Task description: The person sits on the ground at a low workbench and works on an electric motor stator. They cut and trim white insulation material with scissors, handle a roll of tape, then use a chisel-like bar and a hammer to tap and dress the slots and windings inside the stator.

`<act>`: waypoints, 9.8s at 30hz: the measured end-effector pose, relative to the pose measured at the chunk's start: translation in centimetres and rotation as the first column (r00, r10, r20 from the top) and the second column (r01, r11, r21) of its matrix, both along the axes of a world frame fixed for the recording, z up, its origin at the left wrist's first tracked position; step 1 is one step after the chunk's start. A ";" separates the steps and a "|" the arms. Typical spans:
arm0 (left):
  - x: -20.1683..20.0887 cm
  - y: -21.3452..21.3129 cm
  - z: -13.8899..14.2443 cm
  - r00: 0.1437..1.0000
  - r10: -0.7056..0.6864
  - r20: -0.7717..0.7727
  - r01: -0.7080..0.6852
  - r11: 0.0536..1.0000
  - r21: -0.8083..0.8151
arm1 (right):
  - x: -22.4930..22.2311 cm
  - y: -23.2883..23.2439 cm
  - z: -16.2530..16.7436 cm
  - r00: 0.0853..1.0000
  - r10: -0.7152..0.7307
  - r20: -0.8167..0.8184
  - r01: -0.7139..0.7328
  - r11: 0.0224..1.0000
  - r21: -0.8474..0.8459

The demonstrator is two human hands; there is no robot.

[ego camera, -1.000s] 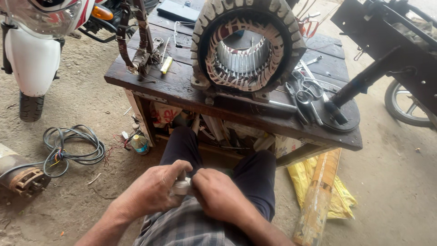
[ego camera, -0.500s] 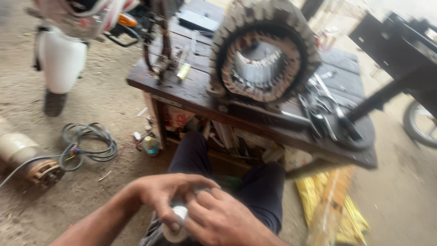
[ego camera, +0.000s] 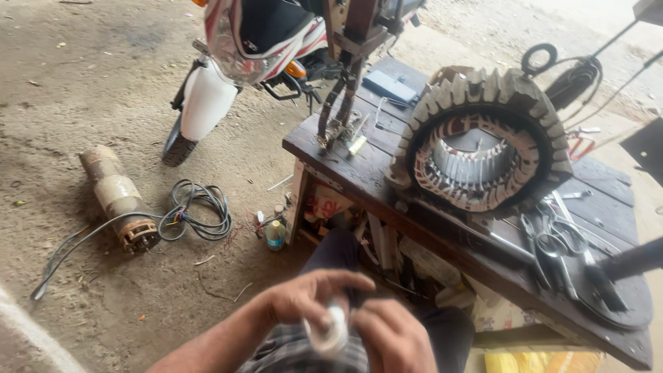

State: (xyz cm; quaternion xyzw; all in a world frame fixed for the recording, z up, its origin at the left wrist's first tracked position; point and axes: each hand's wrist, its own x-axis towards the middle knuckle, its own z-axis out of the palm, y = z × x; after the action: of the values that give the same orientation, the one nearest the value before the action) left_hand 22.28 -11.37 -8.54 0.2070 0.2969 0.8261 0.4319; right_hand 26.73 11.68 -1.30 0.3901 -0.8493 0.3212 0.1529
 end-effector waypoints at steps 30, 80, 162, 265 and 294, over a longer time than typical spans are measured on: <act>1.2 2.9 5.6 0.523 0.284 -0.804 -0.687 0.698 -0.200 | -0.6 1.2 -0.4 0.988 -0.033 0.152 0.066 0.974 -0.217; 2.2 4.8 2.0 0.875 0.428 -0.228 -0.480 0.830 -0.284 | -0.1 0.3 -1.4 0.975 -0.218 0.034 0.220 0.946 -0.238; -24.5 2.6 6.8 0.310 0.022 -0.950 -0.874 0.400 -0.276 | -5.5 4.5 -18.1 0.436 -0.335 0.835 0.463 0.879 0.111; -12.5 10.6 -5.3 0.648 0.024 -0.761 -0.721 0.342 -0.603 | -17.6 30.9 -8.4 0.218 -0.970 -0.104 0.975 0.211 0.069; -8.6 12.8 -12.6 0.800 -0.217 -0.560 -0.415 0.474 -0.777 | -17.8 31.8 -11.2 0.418 -0.857 -0.301 0.878 0.466 -0.110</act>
State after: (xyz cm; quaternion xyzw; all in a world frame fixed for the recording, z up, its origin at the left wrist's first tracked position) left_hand 13.64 1.46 -21.15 0.1838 0.8049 0.4728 0.3079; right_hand 8.97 43.50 -12.48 -0.0537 -0.9017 0.1019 0.4168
